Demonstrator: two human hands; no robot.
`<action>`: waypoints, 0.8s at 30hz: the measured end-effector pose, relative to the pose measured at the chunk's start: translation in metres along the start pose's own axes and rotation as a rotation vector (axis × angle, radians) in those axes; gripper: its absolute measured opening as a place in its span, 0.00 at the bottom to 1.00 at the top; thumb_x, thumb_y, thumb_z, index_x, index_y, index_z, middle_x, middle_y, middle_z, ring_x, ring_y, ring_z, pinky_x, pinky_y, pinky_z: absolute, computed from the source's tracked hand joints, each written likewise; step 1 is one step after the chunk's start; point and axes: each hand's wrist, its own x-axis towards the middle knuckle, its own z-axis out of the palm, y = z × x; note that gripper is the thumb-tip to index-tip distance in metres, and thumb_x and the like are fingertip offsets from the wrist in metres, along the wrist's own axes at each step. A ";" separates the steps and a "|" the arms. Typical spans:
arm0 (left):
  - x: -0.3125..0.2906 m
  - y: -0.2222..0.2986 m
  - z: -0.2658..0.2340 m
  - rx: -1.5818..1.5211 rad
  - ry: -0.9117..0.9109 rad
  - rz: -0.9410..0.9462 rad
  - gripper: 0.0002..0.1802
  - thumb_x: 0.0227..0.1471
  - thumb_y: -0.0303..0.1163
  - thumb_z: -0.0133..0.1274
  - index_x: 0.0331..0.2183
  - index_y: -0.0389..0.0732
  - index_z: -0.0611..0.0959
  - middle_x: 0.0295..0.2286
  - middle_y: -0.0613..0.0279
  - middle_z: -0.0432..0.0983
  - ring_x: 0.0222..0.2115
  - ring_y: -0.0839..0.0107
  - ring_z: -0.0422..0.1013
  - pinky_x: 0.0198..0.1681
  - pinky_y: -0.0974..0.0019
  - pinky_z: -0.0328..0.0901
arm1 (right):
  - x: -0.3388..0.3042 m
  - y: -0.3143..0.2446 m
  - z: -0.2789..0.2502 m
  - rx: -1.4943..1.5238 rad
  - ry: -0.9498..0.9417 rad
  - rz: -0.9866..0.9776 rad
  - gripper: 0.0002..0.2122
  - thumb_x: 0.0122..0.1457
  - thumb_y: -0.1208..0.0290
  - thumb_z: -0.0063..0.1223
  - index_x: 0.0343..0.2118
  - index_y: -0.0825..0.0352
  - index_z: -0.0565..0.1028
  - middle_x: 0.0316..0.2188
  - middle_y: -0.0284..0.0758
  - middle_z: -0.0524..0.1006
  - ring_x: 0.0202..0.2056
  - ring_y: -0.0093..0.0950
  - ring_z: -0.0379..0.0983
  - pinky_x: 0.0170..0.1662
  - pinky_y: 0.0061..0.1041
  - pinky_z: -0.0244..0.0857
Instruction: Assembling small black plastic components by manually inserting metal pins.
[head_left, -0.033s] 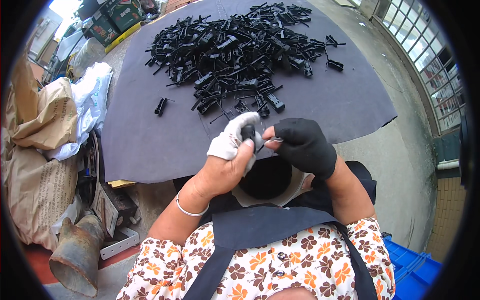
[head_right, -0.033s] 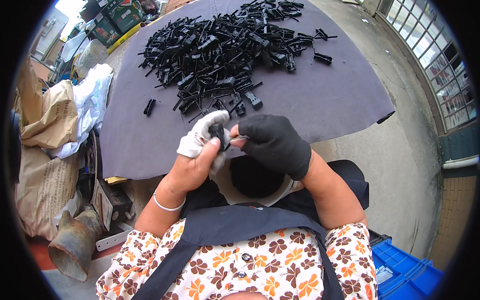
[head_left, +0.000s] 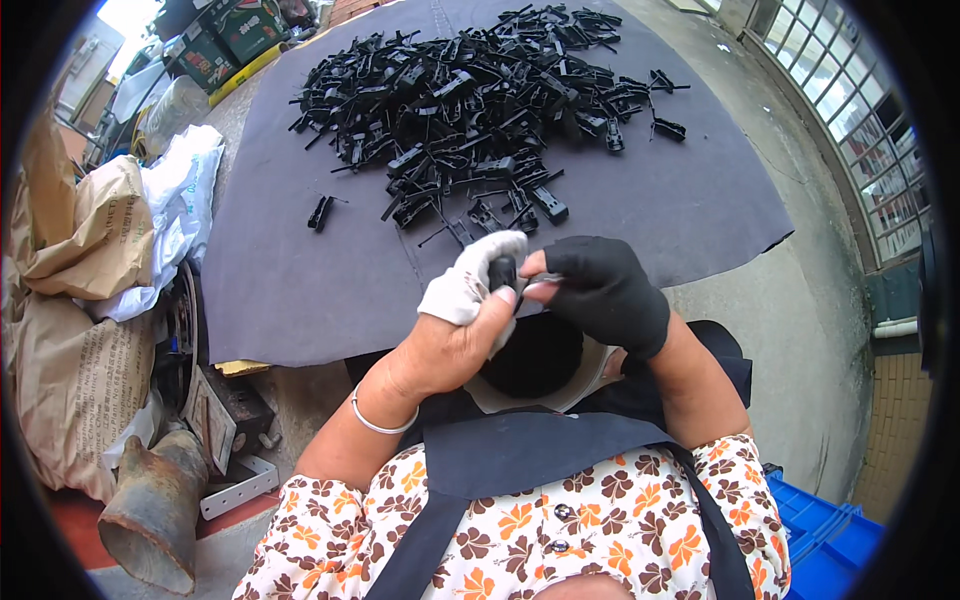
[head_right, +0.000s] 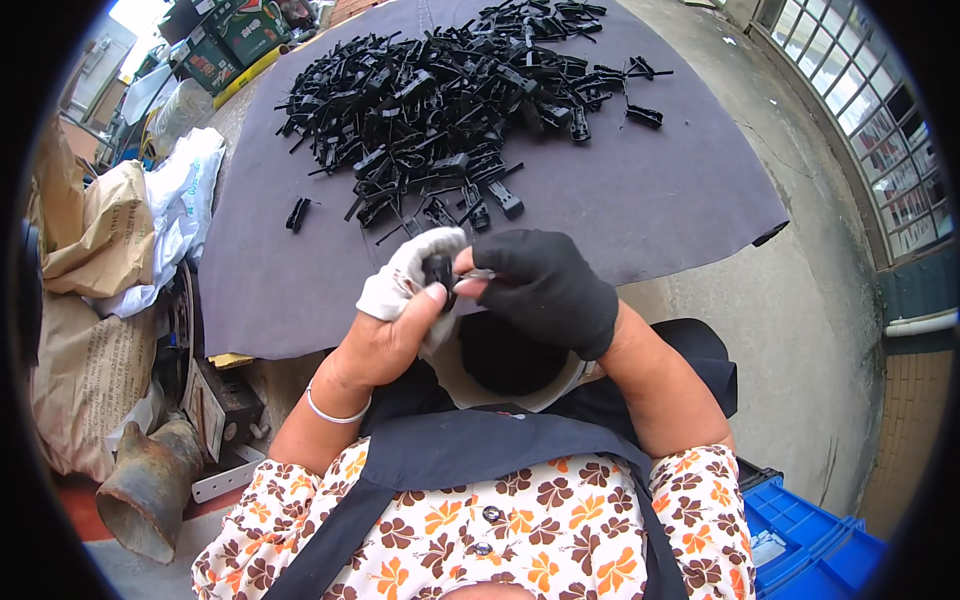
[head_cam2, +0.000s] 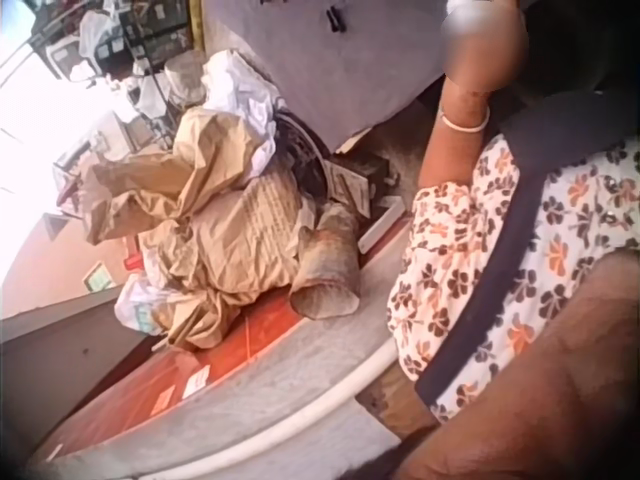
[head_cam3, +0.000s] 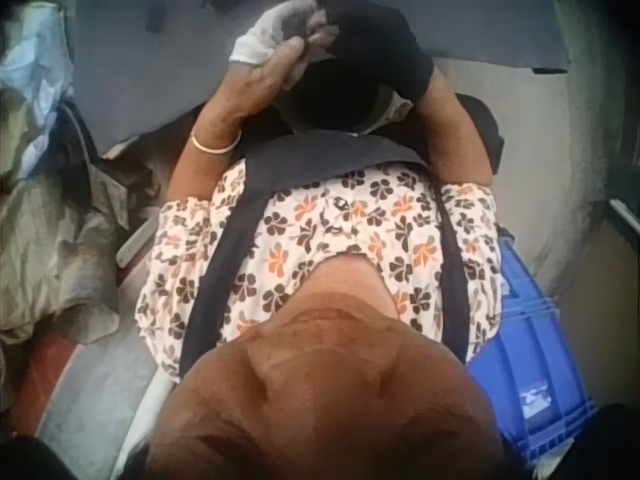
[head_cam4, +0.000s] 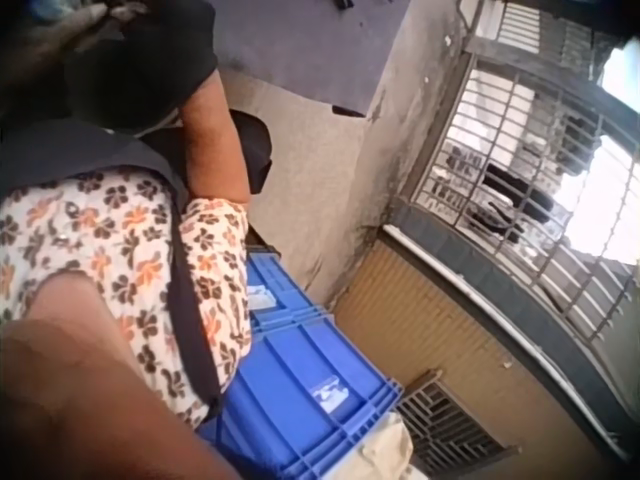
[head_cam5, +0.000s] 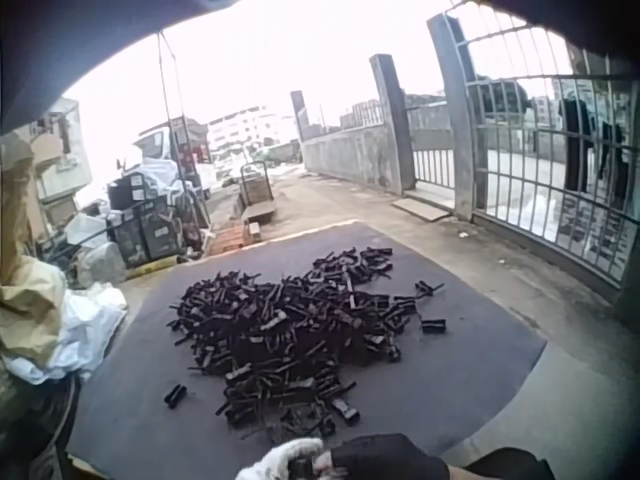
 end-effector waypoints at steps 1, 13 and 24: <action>-0.001 0.001 0.000 0.036 -0.084 -0.022 0.20 0.53 0.25 0.42 0.49 0.33 0.65 0.24 0.67 0.69 0.19 0.85 0.60 0.22 0.78 0.59 | 0.001 -0.005 0.001 0.000 -0.001 0.000 0.08 0.47 0.77 0.61 0.31 0.68 0.75 0.24 0.29 0.73 0.23 0.16 0.63 0.25 0.20 0.59; 0.000 -0.012 0.008 0.428 0.092 0.070 0.12 0.48 0.23 0.44 0.38 0.34 0.70 0.20 0.56 0.70 0.18 0.70 0.66 0.25 0.69 0.64 | 0.004 -0.012 0.003 -0.132 -0.216 0.186 0.08 0.56 0.71 0.48 0.32 0.70 0.74 0.22 0.43 0.74 0.24 0.29 0.70 0.32 0.27 0.64; -0.034 0.020 -0.005 0.991 -0.054 0.080 0.20 0.49 0.30 0.51 0.44 0.35 0.69 0.27 0.44 0.74 0.28 0.50 0.72 0.32 0.60 0.67 | 0.013 -0.014 -0.005 -0.226 -0.451 0.247 0.10 0.55 0.67 0.50 0.30 0.70 0.75 0.22 0.45 0.74 0.23 0.33 0.71 0.30 0.28 0.63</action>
